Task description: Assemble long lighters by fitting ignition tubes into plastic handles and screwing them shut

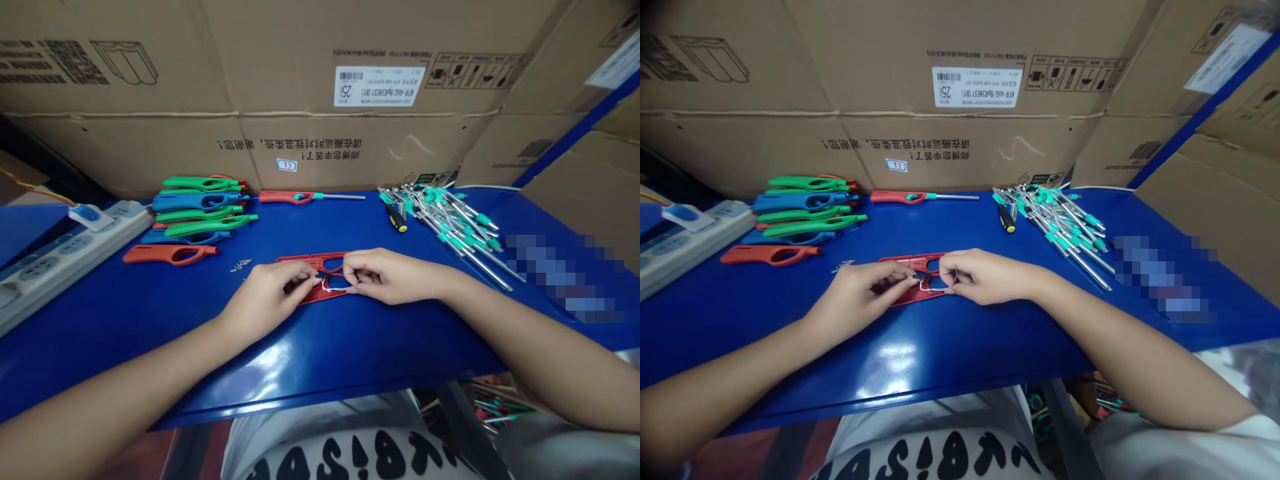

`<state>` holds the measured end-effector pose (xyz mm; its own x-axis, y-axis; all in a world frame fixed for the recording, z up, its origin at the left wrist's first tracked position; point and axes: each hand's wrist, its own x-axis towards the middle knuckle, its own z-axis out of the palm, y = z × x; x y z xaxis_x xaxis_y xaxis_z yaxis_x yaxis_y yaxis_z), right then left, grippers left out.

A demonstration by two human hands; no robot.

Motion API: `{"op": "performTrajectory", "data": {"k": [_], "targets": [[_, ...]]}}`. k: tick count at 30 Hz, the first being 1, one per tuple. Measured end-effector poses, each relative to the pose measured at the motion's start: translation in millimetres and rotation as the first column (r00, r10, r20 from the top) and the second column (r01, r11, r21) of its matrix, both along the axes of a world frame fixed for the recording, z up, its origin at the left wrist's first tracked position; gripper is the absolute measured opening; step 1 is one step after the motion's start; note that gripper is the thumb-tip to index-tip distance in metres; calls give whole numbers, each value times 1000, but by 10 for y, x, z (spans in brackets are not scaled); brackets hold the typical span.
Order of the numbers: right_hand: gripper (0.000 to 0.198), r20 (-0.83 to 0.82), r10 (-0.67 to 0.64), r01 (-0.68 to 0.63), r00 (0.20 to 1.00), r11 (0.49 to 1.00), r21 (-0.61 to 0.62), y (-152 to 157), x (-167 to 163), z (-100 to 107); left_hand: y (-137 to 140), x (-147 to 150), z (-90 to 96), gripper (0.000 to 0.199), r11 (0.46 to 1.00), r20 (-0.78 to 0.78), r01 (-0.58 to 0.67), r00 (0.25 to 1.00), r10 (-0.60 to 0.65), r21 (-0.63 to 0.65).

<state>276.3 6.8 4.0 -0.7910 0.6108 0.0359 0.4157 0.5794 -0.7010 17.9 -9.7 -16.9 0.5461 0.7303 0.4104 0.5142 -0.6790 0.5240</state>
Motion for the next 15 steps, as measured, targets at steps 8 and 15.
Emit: {"op": "performTrajectory", "data": {"k": [8,15], "targets": [[11,-7,9,-9,1000,1000,-1,-5,7,4,3,-12,32,10,998,-35,59,998,-59,6],[9,12,13,-13,1000,1000,5,-11,-1,25,-37,7,59,13,999,-40,43,998,-44,-16]]}}
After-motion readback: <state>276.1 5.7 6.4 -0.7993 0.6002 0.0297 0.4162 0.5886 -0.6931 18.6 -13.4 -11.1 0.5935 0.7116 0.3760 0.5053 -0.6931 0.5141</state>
